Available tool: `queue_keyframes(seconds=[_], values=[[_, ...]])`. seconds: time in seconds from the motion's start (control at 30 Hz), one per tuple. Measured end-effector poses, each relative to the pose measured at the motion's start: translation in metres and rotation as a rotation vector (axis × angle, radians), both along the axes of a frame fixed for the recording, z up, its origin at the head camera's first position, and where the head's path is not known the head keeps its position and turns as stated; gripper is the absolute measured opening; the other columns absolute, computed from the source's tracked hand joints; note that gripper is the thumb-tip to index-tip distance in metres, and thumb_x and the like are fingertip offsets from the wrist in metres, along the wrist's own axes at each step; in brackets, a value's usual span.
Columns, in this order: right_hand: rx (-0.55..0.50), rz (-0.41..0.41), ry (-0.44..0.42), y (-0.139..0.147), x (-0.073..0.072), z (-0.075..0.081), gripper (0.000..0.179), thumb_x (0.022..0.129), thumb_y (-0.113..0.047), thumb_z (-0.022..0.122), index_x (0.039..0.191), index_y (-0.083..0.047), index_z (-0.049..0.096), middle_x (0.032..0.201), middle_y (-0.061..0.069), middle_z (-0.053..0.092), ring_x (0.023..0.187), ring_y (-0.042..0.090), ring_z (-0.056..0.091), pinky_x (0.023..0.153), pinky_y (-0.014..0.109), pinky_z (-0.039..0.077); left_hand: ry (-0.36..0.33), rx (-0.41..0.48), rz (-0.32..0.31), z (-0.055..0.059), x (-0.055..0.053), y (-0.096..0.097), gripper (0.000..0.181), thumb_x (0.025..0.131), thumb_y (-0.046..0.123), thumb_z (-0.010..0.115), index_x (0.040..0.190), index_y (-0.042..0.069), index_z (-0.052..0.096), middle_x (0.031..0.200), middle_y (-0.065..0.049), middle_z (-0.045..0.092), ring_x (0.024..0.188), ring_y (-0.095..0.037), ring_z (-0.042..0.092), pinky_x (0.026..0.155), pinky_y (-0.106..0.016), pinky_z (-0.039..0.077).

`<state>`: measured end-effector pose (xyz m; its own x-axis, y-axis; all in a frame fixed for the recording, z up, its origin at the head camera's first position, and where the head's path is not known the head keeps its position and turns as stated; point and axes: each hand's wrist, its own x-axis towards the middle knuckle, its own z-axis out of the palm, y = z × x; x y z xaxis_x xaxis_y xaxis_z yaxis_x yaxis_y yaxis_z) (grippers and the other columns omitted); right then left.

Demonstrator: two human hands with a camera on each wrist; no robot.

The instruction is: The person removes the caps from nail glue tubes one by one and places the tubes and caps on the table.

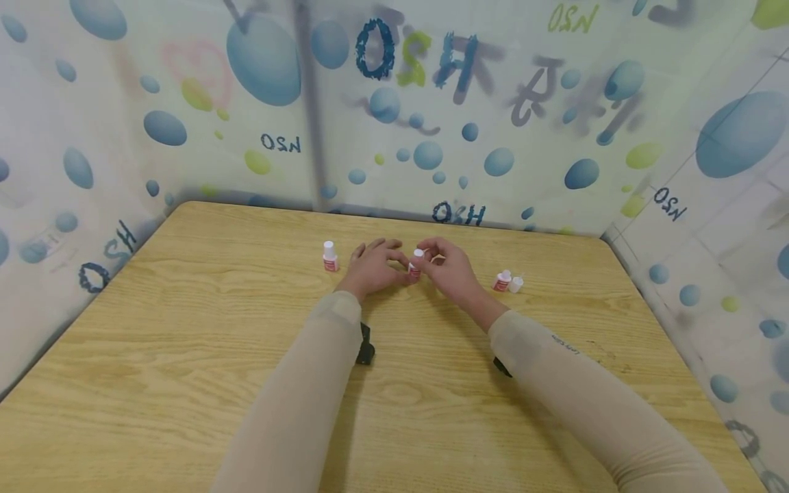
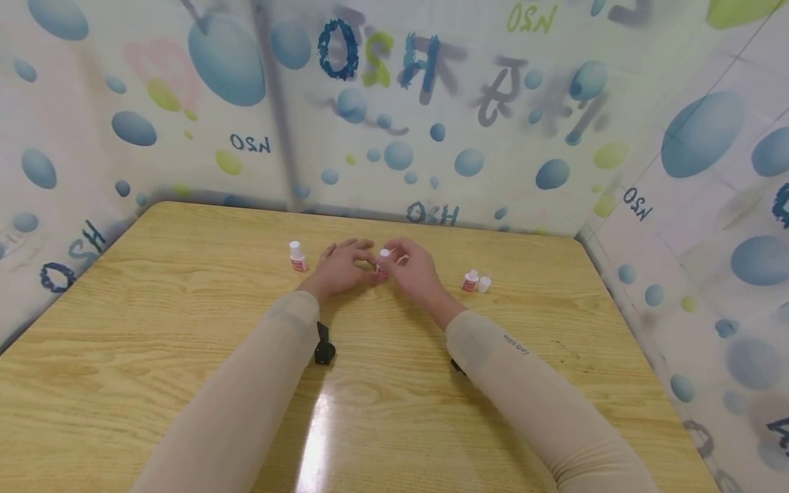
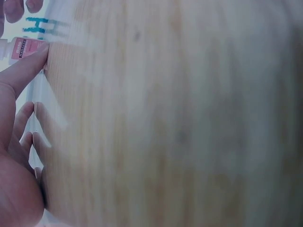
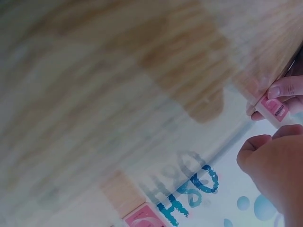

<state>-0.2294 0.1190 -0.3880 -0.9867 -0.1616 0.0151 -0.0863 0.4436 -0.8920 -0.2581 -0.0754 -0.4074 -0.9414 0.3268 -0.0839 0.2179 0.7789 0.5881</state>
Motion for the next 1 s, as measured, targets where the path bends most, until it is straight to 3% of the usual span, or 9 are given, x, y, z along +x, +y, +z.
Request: queue_keyframes(seconds=[0.13, 0.33, 0.63, 0.83, 1.0], values=[[0.011, -0.006, -0.001, 0.0005, 0.0002, 0.0000, 0.027, 0.105, -0.028, 0.070, 0.127, -0.012, 0.068, 0.106, 0.006, 0.059, 0.080, 0.021, 0.052, 0.062, 0.024, 0.043, -0.001, 0.008, 0.004, 0.0002, -0.0002, -0.0001, 0.033, 0.094, 0.059, 0.074, 0.112, 0.032, 0.080, 0.172, 0.004, 0.040, 0.168, -0.028, 0.015, 0.136, -0.058, -0.002], [0.027, 0.016, 0.005, 0.0006, -0.0002, 0.0013, 0.029, 0.108, -0.021, 0.064, 0.134, -0.009, 0.068, 0.112, 0.008, 0.061, 0.092, 0.022, 0.056, 0.071, 0.025, 0.047, -0.002, 0.008, 0.004, 0.0003, -0.0007, -0.0002, 0.032, 0.094, 0.058, 0.075, 0.112, 0.032, 0.080, 0.172, 0.005, 0.039, 0.168, -0.028, 0.015, 0.136, -0.058, -0.001], [-0.025, 0.036, 0.032, 0.0006, -0.0001, 0.0033, 0.032, 0.112, -0.016, 0.054, 0.140, -0.004, 0.066, 0.110, 0.008, 0.055, 0.085, 0.030, 0.058, 0.069, 0.026, 0.047, -0.004, 0.004, -0.004, 0.0024, -0.0001, 0.0008, 0.031, 0.094, 0.057, 0.075, 0.114, 0.033, 0.079, 0.173, 0.005, 0.039, 0.168, -0.028, 0.016, 0.135, -0.058, -0.001], [-0.093, 0.011, 0.065, 0.0019, 0.0009, 0.0056, 0.033, 0.112, -0.017, 0.054, 0.142, -0.006, 0.064, 0.111, 0.007, 0.054, 0.074, 0.016, 0.052, 0.062, 0.021, 0.043, -0.003, 0.005, -0.004, 0.0010, -0.0016, 0.0006, 0.030, 0.094, 0.057, 0.074, 0.111, 0.033, 0.080, 0.172, 0.005, 0.040, 0.168, -0.029, 0.016, 0.135, -0.059, -0.001], [-0.110, -0.011, 0.065, 0.0041, -0.0006, 0.0044, 0.034, 0.112, -0.021, 0.056, 0.143, -0.007, 0.061, 0.115, 0.008, 0.056, 0.072, 0.013, 0.052, 0.062, 0.020, 0.043, -0.006, 0.008, -0.010, -0.0023, -0.0035, 0.0007, 0.028, 0.094, 0.057, 0.075, 0.109, 0.034, 0.080, 0.172, 0.004, 0.040, 0.168, -0.030, 0.016, 0.135, -0.060, -0.001]])
